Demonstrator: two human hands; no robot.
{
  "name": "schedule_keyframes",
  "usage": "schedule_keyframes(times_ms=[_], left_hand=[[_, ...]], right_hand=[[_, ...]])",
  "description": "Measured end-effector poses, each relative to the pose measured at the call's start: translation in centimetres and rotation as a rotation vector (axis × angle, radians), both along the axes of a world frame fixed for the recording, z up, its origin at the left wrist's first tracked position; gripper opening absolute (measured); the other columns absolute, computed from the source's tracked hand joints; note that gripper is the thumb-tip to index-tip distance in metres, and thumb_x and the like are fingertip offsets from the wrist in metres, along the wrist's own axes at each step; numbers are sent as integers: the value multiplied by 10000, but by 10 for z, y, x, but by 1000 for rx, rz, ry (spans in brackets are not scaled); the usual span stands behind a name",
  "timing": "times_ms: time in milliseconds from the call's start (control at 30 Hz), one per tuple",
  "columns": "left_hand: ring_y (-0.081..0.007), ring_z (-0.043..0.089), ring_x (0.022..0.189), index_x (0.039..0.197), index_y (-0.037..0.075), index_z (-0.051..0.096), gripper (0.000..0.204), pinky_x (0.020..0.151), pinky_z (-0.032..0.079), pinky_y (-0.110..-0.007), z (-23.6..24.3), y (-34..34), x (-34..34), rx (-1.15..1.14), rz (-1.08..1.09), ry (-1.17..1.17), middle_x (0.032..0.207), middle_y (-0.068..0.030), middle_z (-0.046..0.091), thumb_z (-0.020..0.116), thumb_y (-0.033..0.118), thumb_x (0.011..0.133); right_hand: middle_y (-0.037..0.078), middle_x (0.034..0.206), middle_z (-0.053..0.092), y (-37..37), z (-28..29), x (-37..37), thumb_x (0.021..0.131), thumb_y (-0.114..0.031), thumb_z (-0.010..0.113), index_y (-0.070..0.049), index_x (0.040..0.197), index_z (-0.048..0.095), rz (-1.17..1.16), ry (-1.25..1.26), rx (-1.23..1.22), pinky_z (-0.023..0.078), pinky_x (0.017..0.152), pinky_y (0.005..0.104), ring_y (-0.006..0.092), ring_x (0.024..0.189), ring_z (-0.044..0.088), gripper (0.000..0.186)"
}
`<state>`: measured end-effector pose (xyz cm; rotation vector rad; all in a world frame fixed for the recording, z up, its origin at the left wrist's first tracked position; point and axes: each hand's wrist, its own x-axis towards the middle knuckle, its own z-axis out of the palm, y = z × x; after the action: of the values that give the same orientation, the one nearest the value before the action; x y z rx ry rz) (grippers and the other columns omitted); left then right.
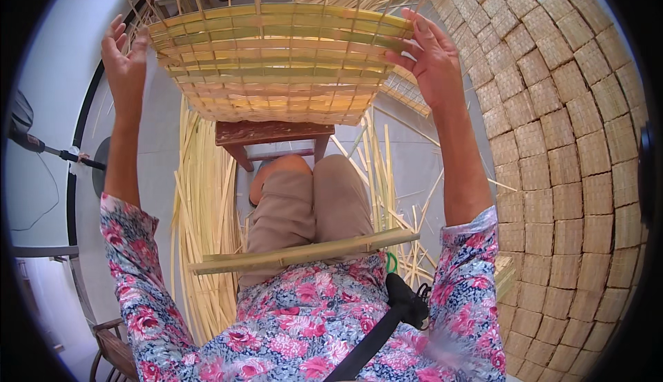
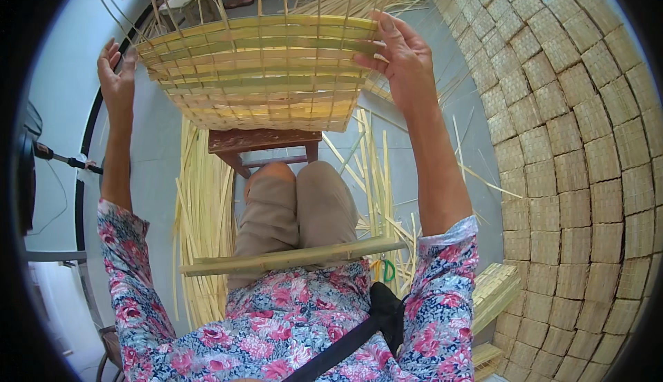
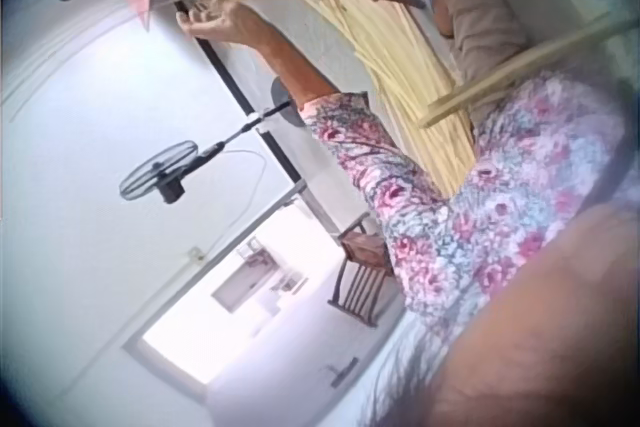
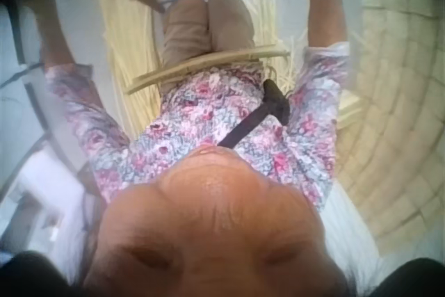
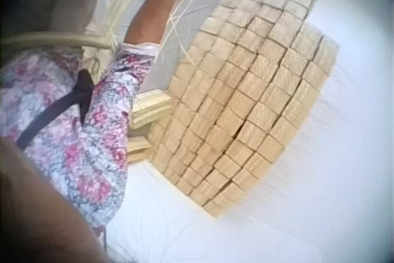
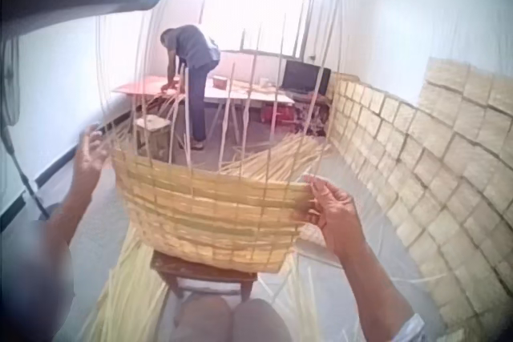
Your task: The person weaves a basket by hand, interlacing long, thin strips of dried plant material through a vertical frame. They repeatedly pull strips through the structure and adjust the weave to maintain tension and alignment.
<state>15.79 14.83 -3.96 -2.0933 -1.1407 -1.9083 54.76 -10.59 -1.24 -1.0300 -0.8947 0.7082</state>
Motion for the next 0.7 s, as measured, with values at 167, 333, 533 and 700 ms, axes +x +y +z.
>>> schedule_keyframes(times_ms=[167,333,533,700], left_hand=[[-111,639,961,1160,94,694,286,864,520,-273,-11,18,-19,-624,-671,-380,1042,-38,698,606,330,1024],[-62,618,837,1083,91,714,260,796,519,-250,-18,16,-20,-488,-684,-403,930,17,691,612,322,1024],[-40,586,844,1053,109,704,227,815,493,-254,-19,17,-22,-512,-631,-408,918,43,660,581,299,1044],[-40,573,817,1051,94,700,257,772,494,-239,-25,11,-19,-527,-645,-417,909,46,653,572,317,1047]], right_hand=[[71,952,713,9,-7,8,1035,-224,577,-24,1112,701,-9,-103,24,634,692,296,167,824,715,247],[69,902,707,17,-14,8,1024,-200,594,11,1067,698,-90,-125,92,635,664,271,140,758,706,239],[68,904,692,19,-21,4,1021,-182,594,36,1033,686,-124,-174,63,638,643,263,124,753,687,237],[77,943,700,23,-22,12,1025,-186,587,19,1050,678,-84,-152,10,647,674,290,145,796,698,226]])
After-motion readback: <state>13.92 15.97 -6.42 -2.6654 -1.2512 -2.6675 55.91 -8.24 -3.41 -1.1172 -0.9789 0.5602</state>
